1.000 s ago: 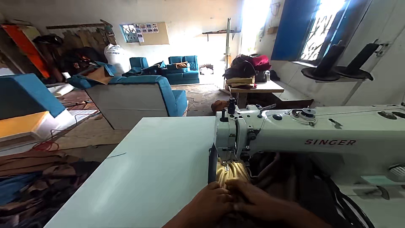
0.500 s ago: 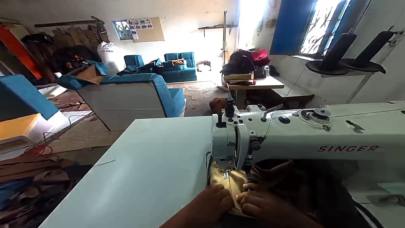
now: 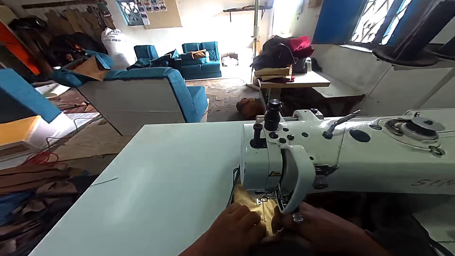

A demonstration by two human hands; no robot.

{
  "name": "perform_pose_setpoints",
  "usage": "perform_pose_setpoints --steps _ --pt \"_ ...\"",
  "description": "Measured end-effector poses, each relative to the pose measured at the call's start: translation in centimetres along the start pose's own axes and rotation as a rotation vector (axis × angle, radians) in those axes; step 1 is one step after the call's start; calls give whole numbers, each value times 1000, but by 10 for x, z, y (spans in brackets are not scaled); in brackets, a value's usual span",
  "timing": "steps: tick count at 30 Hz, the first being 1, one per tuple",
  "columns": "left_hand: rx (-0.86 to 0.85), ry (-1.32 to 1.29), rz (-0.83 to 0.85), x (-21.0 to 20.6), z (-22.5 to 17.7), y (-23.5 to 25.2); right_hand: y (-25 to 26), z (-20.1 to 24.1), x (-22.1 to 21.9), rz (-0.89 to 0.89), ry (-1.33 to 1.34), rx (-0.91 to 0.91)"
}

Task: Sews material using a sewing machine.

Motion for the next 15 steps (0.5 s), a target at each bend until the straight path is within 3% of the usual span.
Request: perform_pose_setpoints --steps 3,5,8,15 --pt "-109 -69 104 -6 -5 0 -2 0 -16 85 -65 -33" --pt "-183 -149 172 -11 -7 0 0 6 -21 49 -236 44" --pt "-253 -232 202 -14 -7 -1 0 11 -26 -33 -288 186" --pt "-224 -296 321 -9 -5 7 -3 15 -19 -43 -226 221"
Point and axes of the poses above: each hand's wrist, its own y-axis towards the middle knuckle, its own x-axis out of the back of the hand, z = x × y, the point moved 8 cm from there along y, towards the middle knuckle, and after that the axes turned 14 degrees about z, right-handed, at the moved point
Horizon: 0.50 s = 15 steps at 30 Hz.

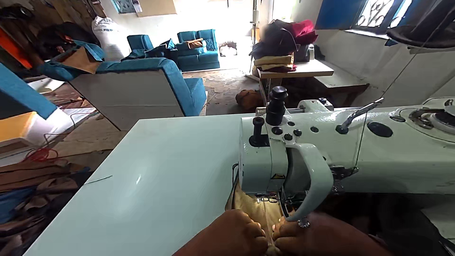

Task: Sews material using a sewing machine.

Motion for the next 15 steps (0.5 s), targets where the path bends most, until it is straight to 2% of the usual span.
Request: perform_pose_setpoints --steps 3,9,12,15 --pt "53 -43 73 -1 2 3 2 2 0 11 -46 -13" --pt "157 60 -41 2 8 -1 1 -2 2 -33 -109 -70" --pt "218 131 -77 2 16 -3 0 -17 -1 15 -8 -223" --pt "275 180 -102 4 22 -2 -6 -40 -7 70 323 -514"
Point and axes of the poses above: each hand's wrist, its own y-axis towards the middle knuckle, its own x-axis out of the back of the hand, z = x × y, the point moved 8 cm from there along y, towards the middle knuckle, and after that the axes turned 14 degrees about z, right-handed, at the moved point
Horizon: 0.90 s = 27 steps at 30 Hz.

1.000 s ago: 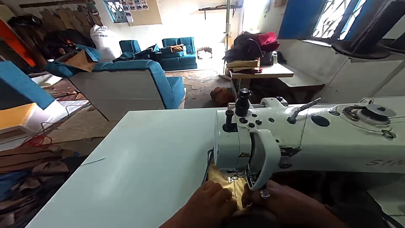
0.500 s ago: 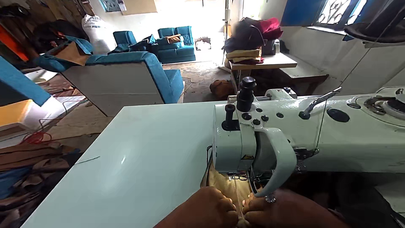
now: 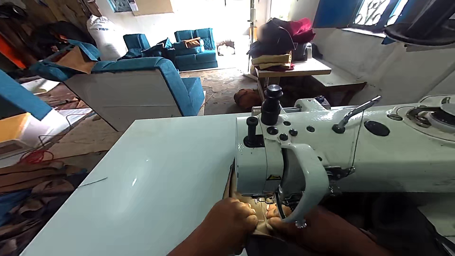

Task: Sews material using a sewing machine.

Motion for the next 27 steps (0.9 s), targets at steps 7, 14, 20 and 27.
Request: perform_pose_setpoints --steps 7,14,20,27 --pt "103 77 -97 2 9 3 1 6 17 -47 -59 -83" --pt "124 26 -84 -9 0 5 0 6 17 -71 -122 -65" --pt "78 123 -157 -6 -13 4 -2 4 16 -52 -75 59" --pt "-186 62 -92 5 -28 -4 2 14 -10 67 -169 331"
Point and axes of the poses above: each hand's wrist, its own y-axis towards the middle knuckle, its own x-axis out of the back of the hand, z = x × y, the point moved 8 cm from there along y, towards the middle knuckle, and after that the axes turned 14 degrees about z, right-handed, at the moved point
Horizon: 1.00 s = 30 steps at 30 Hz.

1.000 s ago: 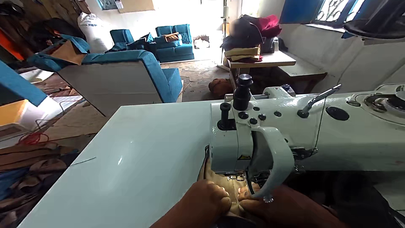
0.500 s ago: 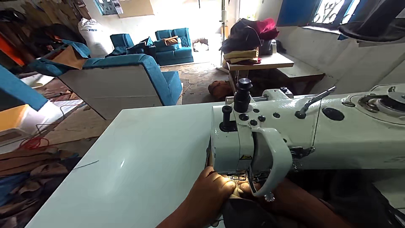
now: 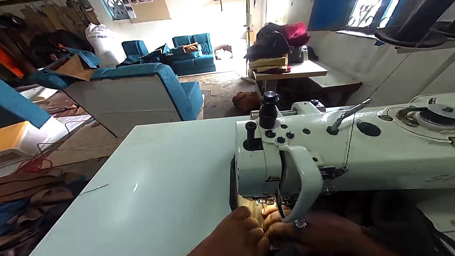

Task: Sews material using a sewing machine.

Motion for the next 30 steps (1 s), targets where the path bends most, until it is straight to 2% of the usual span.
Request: perform_pose_setpoints --steps 3,5,12,16,21,26,30 --pt "-94 -78 45 2 -9 2 4 15 -3 -12 -129 95" --pt "-107 -114 89 1 -11 3 3 23 -1 -119 -193 167" --pt "115 -170 170 -5 5 1 -7 31 14 -253 -244 210" --pt "104 -194 253 -6 7 3 -7 33 15 -195 -230 200" --pt "19 -153 261 -2 1 0 -3 34 10 -148 -215 222" --pt "-96 -411 275 -5 0 0 -3 34 8 -146 -244 235" --pt "-79 -449 290 -4 4 1 -2 34 8 -134 -231 221"
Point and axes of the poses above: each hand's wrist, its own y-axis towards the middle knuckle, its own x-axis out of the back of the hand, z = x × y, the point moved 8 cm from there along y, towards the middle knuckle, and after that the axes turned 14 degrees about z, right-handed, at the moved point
